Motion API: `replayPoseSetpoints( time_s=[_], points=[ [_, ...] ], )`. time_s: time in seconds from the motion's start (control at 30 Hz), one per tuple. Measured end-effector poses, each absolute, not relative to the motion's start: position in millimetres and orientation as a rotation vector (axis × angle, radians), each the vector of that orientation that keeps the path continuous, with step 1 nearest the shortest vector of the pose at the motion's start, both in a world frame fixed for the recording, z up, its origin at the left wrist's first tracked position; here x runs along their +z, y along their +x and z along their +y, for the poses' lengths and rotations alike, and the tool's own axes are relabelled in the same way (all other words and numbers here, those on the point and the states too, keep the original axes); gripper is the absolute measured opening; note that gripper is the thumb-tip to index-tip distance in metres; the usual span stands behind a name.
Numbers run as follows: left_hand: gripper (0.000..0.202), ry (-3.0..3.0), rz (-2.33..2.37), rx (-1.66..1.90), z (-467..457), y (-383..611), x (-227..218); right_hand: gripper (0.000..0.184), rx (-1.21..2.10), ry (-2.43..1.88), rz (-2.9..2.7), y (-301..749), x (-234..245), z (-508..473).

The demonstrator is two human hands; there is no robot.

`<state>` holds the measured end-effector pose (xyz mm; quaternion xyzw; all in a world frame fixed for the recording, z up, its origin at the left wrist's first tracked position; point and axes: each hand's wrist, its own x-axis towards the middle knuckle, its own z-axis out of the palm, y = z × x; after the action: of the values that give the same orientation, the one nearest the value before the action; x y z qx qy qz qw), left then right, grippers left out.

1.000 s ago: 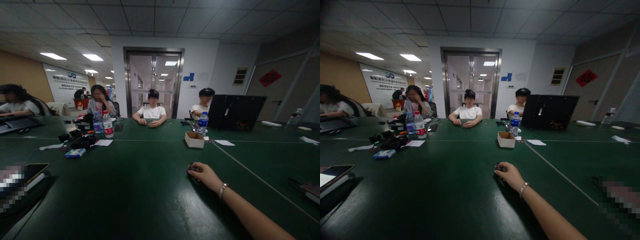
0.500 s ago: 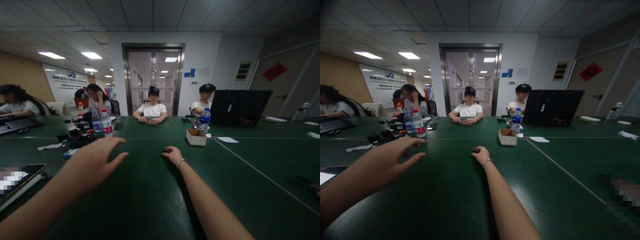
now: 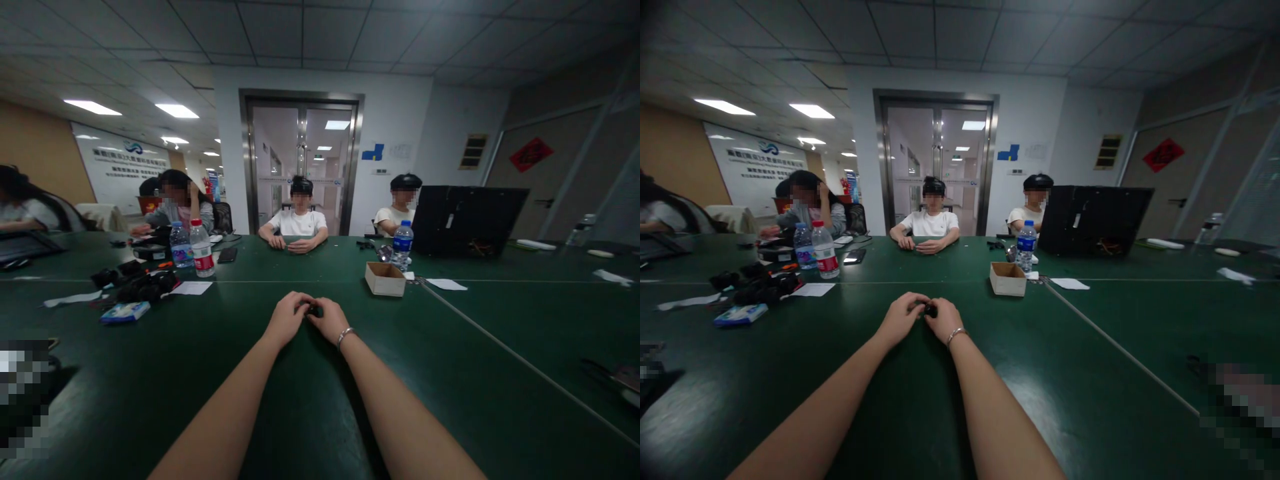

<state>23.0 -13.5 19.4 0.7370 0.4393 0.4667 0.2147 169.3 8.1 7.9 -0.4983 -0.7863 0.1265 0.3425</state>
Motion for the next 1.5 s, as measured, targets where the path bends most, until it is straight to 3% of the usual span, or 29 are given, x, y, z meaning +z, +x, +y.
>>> replayPoseSetpoints(
  time_s=[0.53, 1.0, 1.5],
  points=[
    [0.028, 1.618, 1.201, 1.198, 3, 1, -5, 0.026, 0.406, -1.134, -1.943, 163, 5, 8],
    [0.034, 1.541, 1.275, 1.194, 6, 1, -4, 0.030, 1.098, -1.015, -1.643, 171, 1, 18],
    [0.046, 1.580, 1.405, 1.131, 4, 2, -1, 0.035, 1.117, -0.987, -1.642, 176, 7, 14]
  ],
)
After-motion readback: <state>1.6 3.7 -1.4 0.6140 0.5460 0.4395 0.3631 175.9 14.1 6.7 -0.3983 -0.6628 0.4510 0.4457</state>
